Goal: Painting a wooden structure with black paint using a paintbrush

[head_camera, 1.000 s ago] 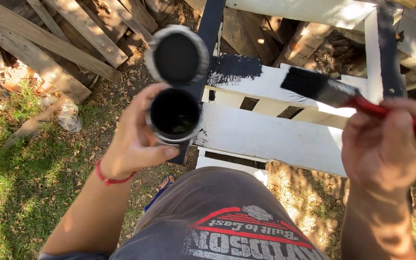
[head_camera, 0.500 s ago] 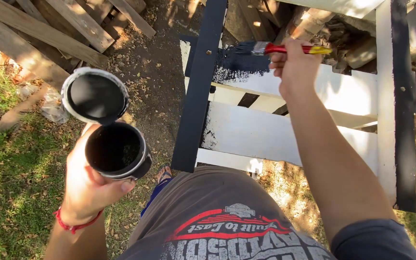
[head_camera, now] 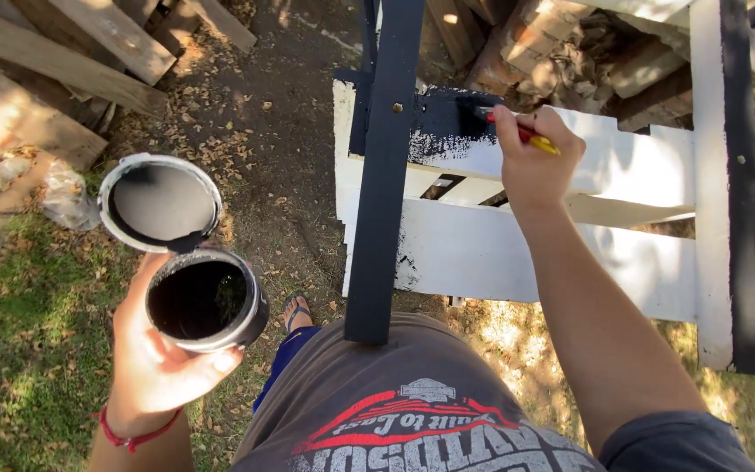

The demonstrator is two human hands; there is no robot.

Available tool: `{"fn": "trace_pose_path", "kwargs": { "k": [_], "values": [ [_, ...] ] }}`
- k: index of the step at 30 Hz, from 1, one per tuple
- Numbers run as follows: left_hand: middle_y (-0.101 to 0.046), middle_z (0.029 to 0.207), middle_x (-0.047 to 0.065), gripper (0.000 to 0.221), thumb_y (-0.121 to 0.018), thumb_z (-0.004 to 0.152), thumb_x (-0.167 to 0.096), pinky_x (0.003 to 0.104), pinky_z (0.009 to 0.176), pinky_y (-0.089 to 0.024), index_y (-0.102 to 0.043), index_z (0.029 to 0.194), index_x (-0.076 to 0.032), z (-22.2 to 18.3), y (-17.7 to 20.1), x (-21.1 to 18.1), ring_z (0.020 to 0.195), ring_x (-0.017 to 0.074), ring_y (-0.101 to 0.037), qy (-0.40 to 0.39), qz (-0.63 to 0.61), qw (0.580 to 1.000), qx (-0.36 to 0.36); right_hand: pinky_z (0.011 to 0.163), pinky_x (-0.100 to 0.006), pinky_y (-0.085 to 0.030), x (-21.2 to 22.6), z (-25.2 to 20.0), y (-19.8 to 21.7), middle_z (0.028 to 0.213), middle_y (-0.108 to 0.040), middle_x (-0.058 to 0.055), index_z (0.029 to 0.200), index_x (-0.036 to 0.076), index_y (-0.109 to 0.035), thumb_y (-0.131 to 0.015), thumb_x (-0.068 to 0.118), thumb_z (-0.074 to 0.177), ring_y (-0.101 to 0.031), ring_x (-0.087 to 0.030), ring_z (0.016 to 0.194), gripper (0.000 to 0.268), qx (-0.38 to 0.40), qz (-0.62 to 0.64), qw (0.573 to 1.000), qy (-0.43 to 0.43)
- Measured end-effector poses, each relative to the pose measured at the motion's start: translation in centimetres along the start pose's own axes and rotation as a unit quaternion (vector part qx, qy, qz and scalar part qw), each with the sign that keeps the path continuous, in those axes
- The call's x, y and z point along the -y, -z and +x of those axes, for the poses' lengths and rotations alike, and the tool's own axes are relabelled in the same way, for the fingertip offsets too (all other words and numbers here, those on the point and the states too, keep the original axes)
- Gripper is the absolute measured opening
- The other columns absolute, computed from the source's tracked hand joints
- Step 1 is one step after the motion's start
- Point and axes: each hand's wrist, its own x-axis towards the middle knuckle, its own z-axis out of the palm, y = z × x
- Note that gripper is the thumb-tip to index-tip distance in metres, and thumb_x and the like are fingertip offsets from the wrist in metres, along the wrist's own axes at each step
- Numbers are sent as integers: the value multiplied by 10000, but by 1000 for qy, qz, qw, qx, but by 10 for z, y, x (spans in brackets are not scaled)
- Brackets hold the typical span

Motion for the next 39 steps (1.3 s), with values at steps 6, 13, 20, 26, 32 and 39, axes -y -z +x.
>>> {"fn": "trace_pose_path", "kwargs": {
  "k": [6,13,20,26,32,39],
  "values": [
    [-593,1191,169,784,-770,574,-306,379,1034,-457,-562,1243,47,29,51,15,1146,284,-598,25,49,997,51,592,-258,-339,26,-18,-36,649,-508,-2,751,5,-684,-841,74,921,-422,-92,655,241,-59,55,995,55],
    [-553,1254,197,832,-772,579,-274,382,1065,-496,-503,1293,58,47,84,35,1184,294,-605,27,-49,996,71,582,-250,-326,20,-11,-21,645,-435,35,737,67,-662,-792,146,970,-398,-76,654,278,-79,-39,994,-68],
    [-631,1216,139,760,-742,593,-321,388,1063,-449,-584,1253,19,60,93,45,1202,253,-561,24,22,995,96,600,-241,-328,51,-12,-53,602,-420,51,630,103,-537,-766,208,945,-386,-65,632,403,-51,-23,992,-117],
    [-632,1259,138,775,-720,609,-375,407,1062,-442,-583,1270,6,71,104,47,1218,263,-559,19,50,992,110,544,-297,-325,61,21,-40,604,-427,28,601,132,-470,-783,243,978,-384,-98,575,502,-101,-133,975,-146],
    [-572,1206,163,780,-735,592,-287,368,1038,-464,-556,1277,42,83,108,52,1156,267,-580,38,1,994,103,374,-160,-386,78,40,-35,601,-605,16,709,159,-583,-685,153,971,-519,-37,468,282,3,-133,965,-227],
    [-608,1270,167,773,-699,613,-367,423,1072,-427,-576,1263,34,93,113,55,1244,291,-535,25,45,992,116,523,-250,-351,54,20,-40,594,-478,33,641,140,-530,-711,142,1016,-386,-70,558,416,-41,-172,978,-113]
  ]
}}
